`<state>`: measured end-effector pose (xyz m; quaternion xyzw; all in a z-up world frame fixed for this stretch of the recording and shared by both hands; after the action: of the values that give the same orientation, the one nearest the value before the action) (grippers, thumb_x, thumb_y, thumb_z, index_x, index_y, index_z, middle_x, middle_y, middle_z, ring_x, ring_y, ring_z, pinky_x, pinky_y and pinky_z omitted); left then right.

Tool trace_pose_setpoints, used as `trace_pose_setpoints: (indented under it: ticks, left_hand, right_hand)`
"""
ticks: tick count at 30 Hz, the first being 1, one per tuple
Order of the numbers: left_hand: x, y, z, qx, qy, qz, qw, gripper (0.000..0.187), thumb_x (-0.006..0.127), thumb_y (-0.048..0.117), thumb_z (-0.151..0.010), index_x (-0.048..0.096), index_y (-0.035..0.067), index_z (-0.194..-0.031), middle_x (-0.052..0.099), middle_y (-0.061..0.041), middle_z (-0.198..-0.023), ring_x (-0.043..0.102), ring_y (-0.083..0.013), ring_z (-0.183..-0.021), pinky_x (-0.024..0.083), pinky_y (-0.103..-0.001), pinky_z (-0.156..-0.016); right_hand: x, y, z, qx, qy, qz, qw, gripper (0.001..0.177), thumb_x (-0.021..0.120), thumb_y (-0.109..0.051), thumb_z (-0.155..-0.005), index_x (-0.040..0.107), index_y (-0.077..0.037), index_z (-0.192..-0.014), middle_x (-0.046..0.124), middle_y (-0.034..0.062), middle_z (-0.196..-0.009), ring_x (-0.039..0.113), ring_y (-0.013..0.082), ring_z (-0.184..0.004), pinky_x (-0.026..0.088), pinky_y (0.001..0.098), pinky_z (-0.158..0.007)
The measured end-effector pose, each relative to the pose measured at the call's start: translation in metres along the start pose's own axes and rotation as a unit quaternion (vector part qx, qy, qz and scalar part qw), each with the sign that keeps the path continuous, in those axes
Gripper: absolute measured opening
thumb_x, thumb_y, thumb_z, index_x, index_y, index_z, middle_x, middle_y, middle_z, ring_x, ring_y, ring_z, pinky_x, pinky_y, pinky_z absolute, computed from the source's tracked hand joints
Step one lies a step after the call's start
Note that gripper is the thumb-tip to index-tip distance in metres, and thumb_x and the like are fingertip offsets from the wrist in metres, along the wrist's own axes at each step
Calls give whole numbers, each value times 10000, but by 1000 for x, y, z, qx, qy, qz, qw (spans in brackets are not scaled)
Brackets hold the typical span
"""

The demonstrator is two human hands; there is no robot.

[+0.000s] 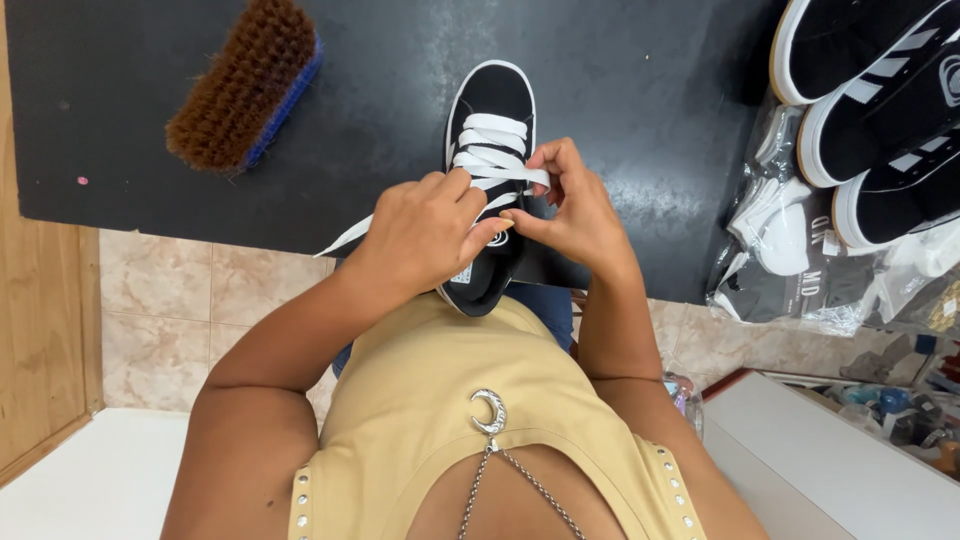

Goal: Threading white shoelaces through the eyelets of a black sneaker on a work table.

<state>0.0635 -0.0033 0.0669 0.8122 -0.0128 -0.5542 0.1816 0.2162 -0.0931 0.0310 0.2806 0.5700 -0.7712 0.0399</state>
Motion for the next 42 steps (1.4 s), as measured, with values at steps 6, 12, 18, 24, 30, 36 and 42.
trace_pose_setpoints:
  ticks: [6, 12, 18, 24, 30, 36, 42]
  left_hand:
    - [15, 2, 5, 10, 39, -26, 999, 204, 680, 269, -947, 600, 146, -805, 438, 33, -778, 542, -166, -705, 439, -276, -559]
    - [2, 2, 7, 19, 69, -55, 996, 237, 639, 229, -985, 561, 157, -773, 439, 26, -756, 532, -169, -738, 437, -273, -598]
    - [-34, -12, 16, 8, 33, -56, 998, 228, 681, 244, -955, 584, 144, -775, 461, 16, -763, 556, -181, -759, 465, -287, -646]
    - [-50, -15, 22, -16, 8, -38, 999, 234, 680, 256, -955, 588, 133, -779, 470, 3, -751, 570, -201, -744, 467, -311, -630]
    - [-45, 8, 6, -12, 33, 188, 982, 218, 711, 297, -962, 641, 150, -818, 502, 5, -754, 585, -215, -696, 488, -321, -611]
    - [-20, -72, -3, -114, -3, 242, 964, 211, 656, 326, -1049, 668, 150, -933, 642, -55, -877, 679, -300, -881, 549, -415, -748]
    - [35, -83, 12, -197, -295, 429, 831, 409, 566, 392, -1032, 692, 76, -806, 709, -143, -678, 723, -315, -745, 542, -433, -756]
  right_hand:
    - [-1, -4, 1, -21, 10, -8, 1000, 549, 894, -87, -725, 530, -88, -1135, 644, 71, -806, 563, 216, -694, 459, 338, -642]
    - [0, 2, 6, -29, 30, -15, 999, 555, 902, -87, -727, 529, -91, -1138, 654, 73, -815, 565, 213, -699, 465, 334, -658]
    - [-3, -2, 8, -51, 58, -3, 997, 539, 879, -54, -729, 543, -111, -1147, 649, 93, -1061, 567, 220, -689, 487, 362, -666]
    - [0, -14, 8, -77, 59, 34, 995, 501, 862, -51, -770, 589, -101, -1187, 585, 60, -1138, 576, 211, -672, 500, 365, -657]
    - [23, -67, 21, -227, -16, 107, 968, 87, 768, -66, -860, 750, -107, -935, 705, 92, -1059, 684, 351, -708, 557, 444, -659]
    - [-32, 6, 63, -176, 20, -231, 957, 105, 827, -75, -800, 784, 14, -833, 727, 143, -741, 616, 185, -557, 518, 305, -573]
    - [-85, 102, 94, 55, 184, -175, 966, 140, 743, 9, -953, 657, 56, -1052, 725, 212, -935, 742, 232, -780, 601, 335, -756]
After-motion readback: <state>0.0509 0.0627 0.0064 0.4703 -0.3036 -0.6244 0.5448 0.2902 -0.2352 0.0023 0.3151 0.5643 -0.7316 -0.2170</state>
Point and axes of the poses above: each hand's wrist, its own z-axis away from the middle knuckle, its own x-axis out of the palm, y = z × x, the point moved 7 cm from there along -z, towards the middle knuckle
